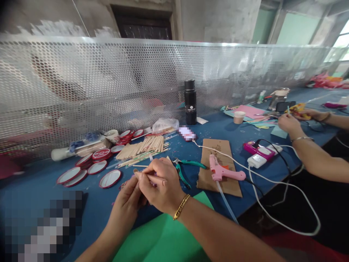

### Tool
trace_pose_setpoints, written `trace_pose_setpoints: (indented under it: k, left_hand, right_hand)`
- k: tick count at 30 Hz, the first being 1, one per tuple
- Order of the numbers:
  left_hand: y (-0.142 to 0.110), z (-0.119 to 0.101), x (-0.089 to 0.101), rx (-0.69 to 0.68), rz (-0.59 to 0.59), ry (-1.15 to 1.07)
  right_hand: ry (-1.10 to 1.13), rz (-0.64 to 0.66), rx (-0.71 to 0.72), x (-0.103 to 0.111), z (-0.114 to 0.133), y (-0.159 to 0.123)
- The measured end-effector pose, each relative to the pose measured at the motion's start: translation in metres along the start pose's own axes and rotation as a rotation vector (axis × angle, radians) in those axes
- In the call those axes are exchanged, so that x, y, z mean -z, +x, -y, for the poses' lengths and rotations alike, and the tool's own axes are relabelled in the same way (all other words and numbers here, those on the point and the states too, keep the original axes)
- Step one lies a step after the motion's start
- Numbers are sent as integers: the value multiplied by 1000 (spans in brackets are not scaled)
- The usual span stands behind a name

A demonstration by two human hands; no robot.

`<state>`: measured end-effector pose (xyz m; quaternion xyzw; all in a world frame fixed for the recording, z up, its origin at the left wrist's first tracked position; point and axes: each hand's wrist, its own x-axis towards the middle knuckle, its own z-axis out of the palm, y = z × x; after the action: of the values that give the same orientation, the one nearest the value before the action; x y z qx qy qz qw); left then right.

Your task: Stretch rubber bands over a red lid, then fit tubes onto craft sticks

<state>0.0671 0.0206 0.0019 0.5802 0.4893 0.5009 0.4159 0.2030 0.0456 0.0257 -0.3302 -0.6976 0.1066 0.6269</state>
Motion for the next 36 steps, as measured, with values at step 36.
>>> trace_pose_setpoints:
  k: [36]
  left_hand:
    - [1,-5,-2,33,-23,-29]
  right_hand:
    - [35,-11,-55,0,0,-1]
